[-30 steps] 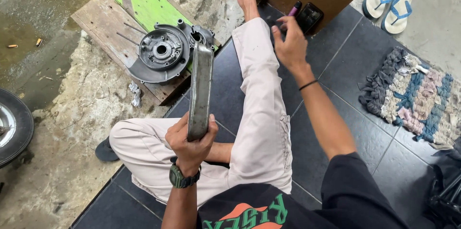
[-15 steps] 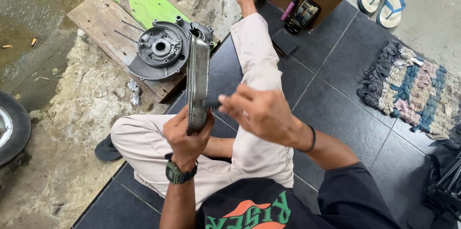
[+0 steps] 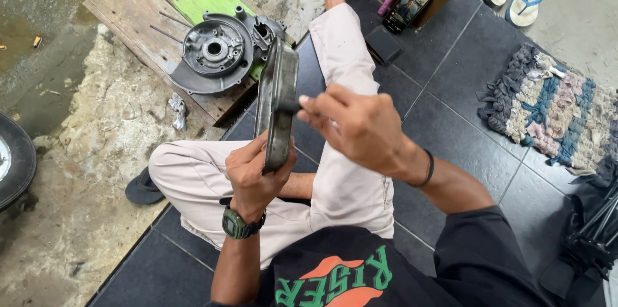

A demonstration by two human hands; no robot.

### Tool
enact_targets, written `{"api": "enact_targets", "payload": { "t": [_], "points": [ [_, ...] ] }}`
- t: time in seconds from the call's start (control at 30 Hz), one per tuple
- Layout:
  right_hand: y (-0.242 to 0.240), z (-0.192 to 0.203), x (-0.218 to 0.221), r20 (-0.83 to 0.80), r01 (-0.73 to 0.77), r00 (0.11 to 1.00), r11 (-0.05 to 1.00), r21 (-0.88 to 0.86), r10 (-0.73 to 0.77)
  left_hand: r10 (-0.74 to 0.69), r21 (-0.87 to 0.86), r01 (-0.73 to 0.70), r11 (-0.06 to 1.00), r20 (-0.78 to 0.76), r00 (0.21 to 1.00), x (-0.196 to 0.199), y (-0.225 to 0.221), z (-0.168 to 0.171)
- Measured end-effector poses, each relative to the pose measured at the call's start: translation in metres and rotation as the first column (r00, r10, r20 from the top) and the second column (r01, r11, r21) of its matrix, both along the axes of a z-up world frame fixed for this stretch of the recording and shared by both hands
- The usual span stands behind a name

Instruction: Scrubbing a metal motorcycle engine cover with a small brush to remove dirt.

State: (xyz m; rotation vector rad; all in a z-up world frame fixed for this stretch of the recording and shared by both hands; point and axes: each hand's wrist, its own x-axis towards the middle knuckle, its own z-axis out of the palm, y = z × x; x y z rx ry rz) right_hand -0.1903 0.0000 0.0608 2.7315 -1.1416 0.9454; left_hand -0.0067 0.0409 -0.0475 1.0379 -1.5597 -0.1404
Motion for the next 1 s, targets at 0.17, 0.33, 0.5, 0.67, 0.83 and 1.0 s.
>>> {"api": "enact_targets", "payload": {
  "t": [0.17, 0.33, 0.5, 0.67, 0.83, 1.0],
  "points": [
    [0.024, 0.006, 0.009, -0.055, -0.061, 0.996, 0.998, 0.035, 0.063, -0.02, -0.026, 0.02, 0.999, -0.009, 1.0, 0.007, 0.002, -0.002],
    [0.014, 0.006, 0.009, -0.045, 0.021, 0.999, 0.999, -0.032, -0.022, 0.001, 0.004, -0.001, 1.0, 0.016, 1.0, 0.006, 0.005, -0.006],
    [0.024, 0.004, 0.011, -0.061, -0.002, 0.998, 0.999, -0.054, -0.001, -0.006, -0.04, 0.006, 0.999, -0.004, 1.0, 0.01, 0.004, -0.007],
    [0.021, 0.01, 0.015, -0.023, -0.008, 1.0, 0.998, -0.062, 0.007, 0.005, -0.03, -0.005, 1.0, -0.002, 1.0, 0.012, 0.013, -0.016],
    [0.016, 0.003, 0.009, -0.061, -0.063, 0.996, 0.998, -0.01, 0.062, -0.007, -0.071, 0.006, 0.997, -0.015, 1.0, 0.012, 0.009, -0.009],
    [0.021, 0.006, 0.012, -0.085, 0.002, 0.996, 0.995, -0.1, -0.011, -0.092, -0.027, 0.09, 0.996, -0.062, 0.994, 0.012, 0.009, 0.009]
  ]
}}
